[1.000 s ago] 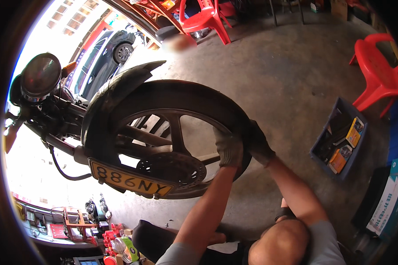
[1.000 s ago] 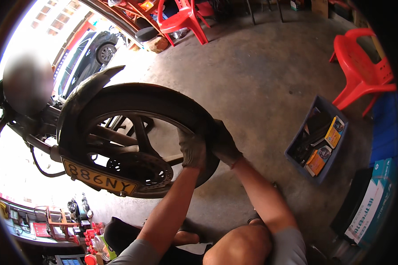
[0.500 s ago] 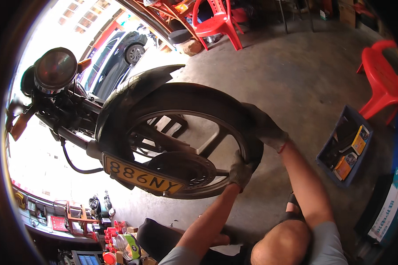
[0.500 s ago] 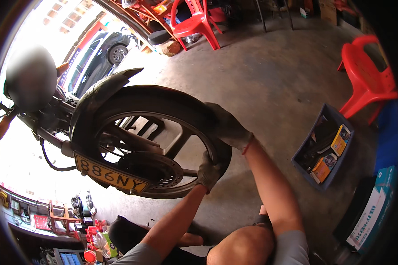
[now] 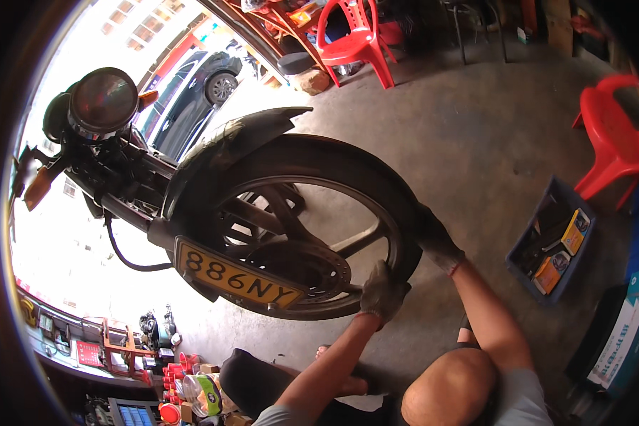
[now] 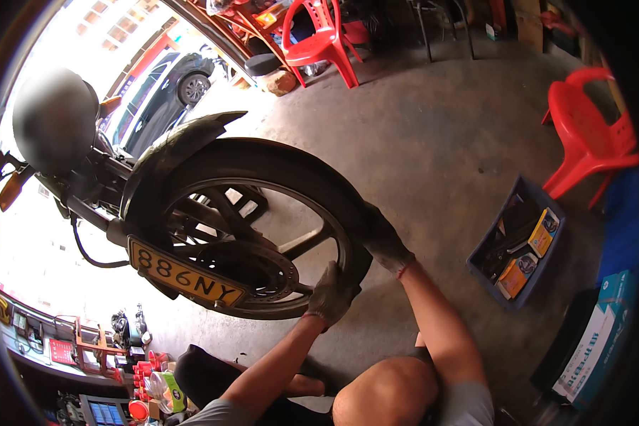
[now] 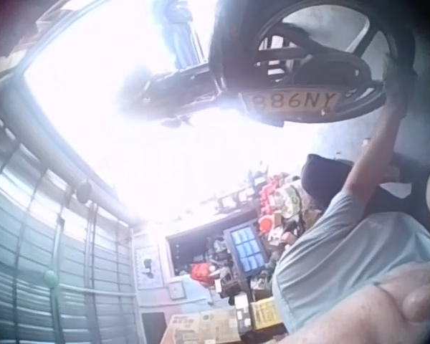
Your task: Replacing or repairing a motorcycle tire using tire irons to pry the tire from the rim.
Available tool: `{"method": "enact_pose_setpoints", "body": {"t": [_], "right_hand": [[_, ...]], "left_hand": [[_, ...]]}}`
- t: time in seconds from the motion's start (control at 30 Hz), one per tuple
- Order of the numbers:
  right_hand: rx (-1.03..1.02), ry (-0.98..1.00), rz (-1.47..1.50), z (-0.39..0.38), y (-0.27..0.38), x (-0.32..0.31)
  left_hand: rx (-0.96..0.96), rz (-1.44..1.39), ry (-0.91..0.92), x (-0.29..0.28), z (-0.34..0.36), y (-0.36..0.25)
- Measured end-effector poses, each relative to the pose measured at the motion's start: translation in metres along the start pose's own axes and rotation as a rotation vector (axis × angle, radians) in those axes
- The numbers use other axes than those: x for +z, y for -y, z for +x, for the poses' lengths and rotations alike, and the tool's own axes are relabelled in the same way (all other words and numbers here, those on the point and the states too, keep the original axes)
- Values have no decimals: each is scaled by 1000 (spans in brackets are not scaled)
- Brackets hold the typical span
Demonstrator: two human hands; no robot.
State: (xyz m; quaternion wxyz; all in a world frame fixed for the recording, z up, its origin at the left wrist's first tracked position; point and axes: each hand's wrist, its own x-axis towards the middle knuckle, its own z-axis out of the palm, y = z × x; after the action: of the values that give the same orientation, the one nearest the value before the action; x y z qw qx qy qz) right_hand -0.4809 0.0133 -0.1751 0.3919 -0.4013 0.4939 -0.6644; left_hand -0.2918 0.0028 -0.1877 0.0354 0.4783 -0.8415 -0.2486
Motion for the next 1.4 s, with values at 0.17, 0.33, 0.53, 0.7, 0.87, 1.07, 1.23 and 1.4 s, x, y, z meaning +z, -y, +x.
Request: {"method": "enact_pose_setpoints", "body": {"t": [0.17,0.33,0.53,0.7,0.87,1.07,1.23,1.4], "right_hand": [[-154,-43,-212,9,3,-15],[-276,31,-160,41,34,-4],[-155,79,53,41,14,1],[-175,-25,60,31,-5,5],[-184,102,93,21,-8,-1],[31,-33,159,8,-71,2],[97,-119,145,-4,-82,5],[21,-179,89,-8,-85,6]], "left_hand": [[191,-467,-88,-49,-12,-33],[121,-863,-421,-99,33,-78],[33,-938,-358,-85,79,-82],[58,-782,-352,-75,78,-83],[13,-762,-263,-63,79,-67],[57,-501,-156,-51,75,-57],[-40,-606,-99,-32,79,-53],[140,-587,-202,-29,74,-58]]}}
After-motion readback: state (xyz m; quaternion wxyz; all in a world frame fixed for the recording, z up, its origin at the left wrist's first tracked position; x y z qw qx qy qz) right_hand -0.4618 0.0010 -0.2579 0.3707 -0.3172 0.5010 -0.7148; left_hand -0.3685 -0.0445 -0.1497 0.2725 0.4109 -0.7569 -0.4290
